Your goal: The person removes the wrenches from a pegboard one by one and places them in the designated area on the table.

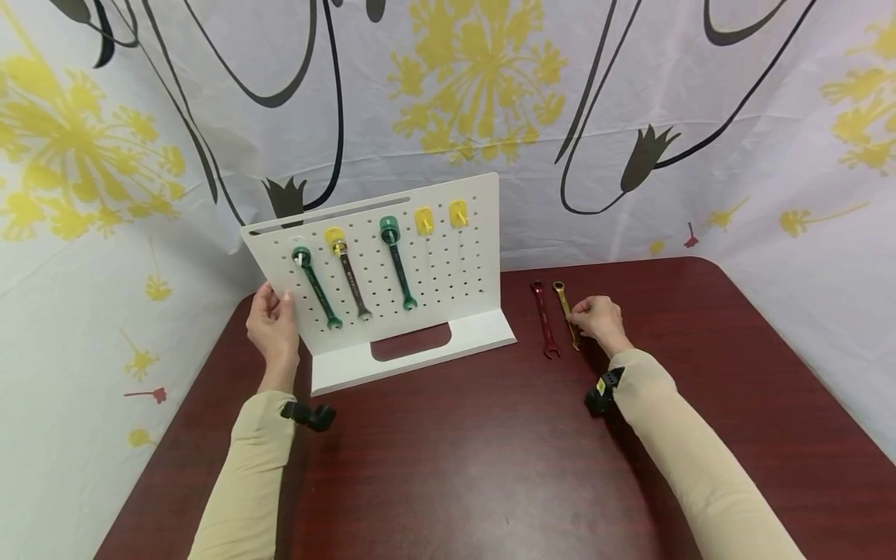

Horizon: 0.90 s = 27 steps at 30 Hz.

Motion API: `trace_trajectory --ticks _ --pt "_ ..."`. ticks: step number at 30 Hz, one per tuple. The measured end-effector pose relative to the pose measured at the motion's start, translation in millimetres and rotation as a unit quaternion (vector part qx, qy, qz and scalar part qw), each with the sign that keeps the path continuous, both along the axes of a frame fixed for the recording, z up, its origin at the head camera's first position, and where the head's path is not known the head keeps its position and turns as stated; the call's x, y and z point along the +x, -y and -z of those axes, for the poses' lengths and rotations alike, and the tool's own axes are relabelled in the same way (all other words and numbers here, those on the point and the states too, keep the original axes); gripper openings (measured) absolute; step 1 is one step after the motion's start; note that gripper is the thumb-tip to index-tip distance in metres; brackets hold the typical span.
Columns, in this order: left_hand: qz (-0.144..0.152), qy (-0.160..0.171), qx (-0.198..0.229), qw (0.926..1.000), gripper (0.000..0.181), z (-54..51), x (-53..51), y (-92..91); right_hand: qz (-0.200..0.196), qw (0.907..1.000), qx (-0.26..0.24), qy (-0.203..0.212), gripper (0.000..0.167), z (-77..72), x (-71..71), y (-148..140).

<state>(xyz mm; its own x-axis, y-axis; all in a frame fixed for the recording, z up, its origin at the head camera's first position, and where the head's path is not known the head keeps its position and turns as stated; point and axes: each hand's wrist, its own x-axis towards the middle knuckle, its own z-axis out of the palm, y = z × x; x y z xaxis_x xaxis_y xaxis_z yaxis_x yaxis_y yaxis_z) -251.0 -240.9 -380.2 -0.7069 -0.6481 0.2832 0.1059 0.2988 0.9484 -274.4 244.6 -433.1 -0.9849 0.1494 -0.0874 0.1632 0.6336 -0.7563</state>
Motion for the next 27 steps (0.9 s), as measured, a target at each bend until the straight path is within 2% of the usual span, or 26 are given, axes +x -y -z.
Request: trace_trajectory --ticks 6,13,20,25,27 --pt "0.0 -0.002 -0.002 1.0 0.034 0.7 0.0 -0.1 0.008 0.9953 -0.096 0.005 0.029 1.0 1.7 -6.4" --pt "0.001 -0.002 0.0 1.0 0.034 -0.1 0.0 -0.4 0.017 0.9834 -0.18 -0.008 0.036 -6.2 2.7 -1.6" --pt "-0.001 -0.002 -0.004 1.0 0.035 0.5 0.6 -0.5 0.001 0.9725 -0.222 -0.07 0.035 -24.1 1.1 28.0" --pt "0.0 -0.003 -0.008 1.0 0.035 0.3 0.8 -0.3 -0.019 0.9568 -0.272 -0.102 0.031 -36.3 -2.7 60.2" --pt "0.0 -0.004 -0.008 1.0 0.034 0.4 0.8 -0.3 -0.028 0.9532 -0.281 -0.107 0.03 -41.1 -3.9 74.5"
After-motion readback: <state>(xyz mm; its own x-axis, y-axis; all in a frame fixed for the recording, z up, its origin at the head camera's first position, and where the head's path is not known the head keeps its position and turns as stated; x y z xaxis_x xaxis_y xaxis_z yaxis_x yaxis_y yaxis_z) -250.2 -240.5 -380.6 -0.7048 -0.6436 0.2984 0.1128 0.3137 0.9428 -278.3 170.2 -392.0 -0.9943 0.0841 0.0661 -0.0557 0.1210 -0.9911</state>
